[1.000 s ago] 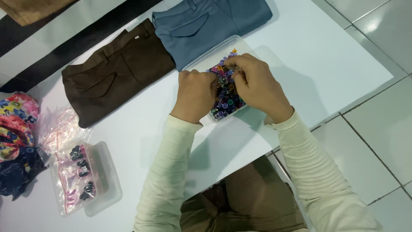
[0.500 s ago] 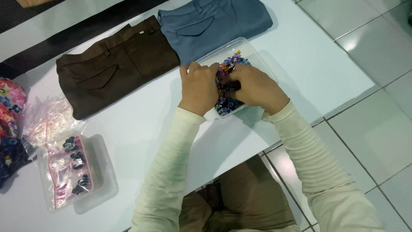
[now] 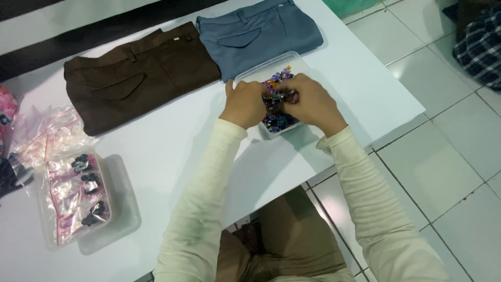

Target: Sorting small black buttons from a container of colorful beads and placing them on a table

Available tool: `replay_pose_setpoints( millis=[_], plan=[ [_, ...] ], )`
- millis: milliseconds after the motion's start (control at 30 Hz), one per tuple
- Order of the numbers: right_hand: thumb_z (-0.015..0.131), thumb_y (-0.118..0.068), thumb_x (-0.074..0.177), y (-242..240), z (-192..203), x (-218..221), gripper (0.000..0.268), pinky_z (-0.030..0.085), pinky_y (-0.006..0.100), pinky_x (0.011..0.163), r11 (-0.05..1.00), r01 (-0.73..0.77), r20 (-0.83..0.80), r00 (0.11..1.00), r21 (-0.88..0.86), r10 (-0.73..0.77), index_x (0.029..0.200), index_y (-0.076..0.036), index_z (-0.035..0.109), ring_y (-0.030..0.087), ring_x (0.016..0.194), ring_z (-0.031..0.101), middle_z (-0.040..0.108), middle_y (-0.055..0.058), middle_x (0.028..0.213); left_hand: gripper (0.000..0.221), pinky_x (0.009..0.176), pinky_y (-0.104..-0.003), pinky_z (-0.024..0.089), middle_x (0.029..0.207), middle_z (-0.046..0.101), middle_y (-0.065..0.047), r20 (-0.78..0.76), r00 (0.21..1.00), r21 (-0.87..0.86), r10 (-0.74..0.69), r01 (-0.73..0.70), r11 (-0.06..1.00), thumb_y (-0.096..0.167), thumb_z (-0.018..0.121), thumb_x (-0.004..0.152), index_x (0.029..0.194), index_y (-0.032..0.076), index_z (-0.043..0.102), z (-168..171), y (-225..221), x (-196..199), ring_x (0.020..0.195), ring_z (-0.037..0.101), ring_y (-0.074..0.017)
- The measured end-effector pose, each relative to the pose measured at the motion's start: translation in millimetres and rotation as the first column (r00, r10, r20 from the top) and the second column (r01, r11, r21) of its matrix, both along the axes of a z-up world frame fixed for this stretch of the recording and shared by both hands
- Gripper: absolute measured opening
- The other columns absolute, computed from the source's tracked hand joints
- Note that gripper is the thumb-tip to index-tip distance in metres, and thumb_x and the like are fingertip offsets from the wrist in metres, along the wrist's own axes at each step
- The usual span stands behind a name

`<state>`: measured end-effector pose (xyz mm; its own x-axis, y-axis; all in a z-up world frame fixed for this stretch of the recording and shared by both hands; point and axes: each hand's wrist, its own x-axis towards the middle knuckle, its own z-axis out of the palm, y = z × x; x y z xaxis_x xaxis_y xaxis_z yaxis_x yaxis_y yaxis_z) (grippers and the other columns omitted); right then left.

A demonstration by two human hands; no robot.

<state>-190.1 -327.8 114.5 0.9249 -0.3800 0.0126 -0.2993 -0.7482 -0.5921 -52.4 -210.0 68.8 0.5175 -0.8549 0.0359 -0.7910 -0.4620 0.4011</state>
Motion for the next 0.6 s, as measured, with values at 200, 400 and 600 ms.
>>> replay_pose_setpoints(
  millis=[200,400,600],
  plan=[
    [0.066,-0.008,0.089,-3.3,-18.5,19.0,0.036,0.056,0.055,0.091,0.982,-0.03,-0.172,0.985,-0.186,-0.003,0.124,-0.007,0.075,0.044,0.112,0.067,0.071,0.018,0.116,0.035,0.115,-0.065,0.021,0.085,0.075,-0.011,-0.007,1.0,-0.031,0.009,-0.01,0.999,-0.007,0.059,0.082,0.103,0.011,0.08,-17.1,-4.6,9.0,0.096,0.07,-0.0371],
    [0.069,-0.013,0.093,-13.4,-35.8,11.8,0.023,0.057,0.049,0.074,0.987,0.122,0.114,0.987,-0.108,-0.109,0.113,-0.013,0.078,0.041,0.095,0.072,0.076,0.015,0.099,0.029,0.116,-0.066,0.02,0.086,0.076,-0.01,0.022,0.999,-0.16,0.023,-0.019,0.987,0.003,0.064,0.086,0.108,0.013,0.079,-18.2,-5.5,4.5,0.098,0.07,-0.0385],
    [0.061,-0.005,0.099,-27.8,-50.6,21.9,0.021,0.052,0.036,0.069,0.993,0.021,0.308,0.95,0.115,-0.056,0.113,-0.005,0.077,0.021,0.081,0.065,0.075,0.016,0.092,0.033,0.115,-0.06,0.025,0.094,0.076,-0.013,0.143,0.99,-0.434,0.008,0.055,0.899,0.009,0.079,0.085,0.118,0.01,0.076,-2.3,-0.7,-5.7,0.103,0.068,-0.0319]
  ],
)
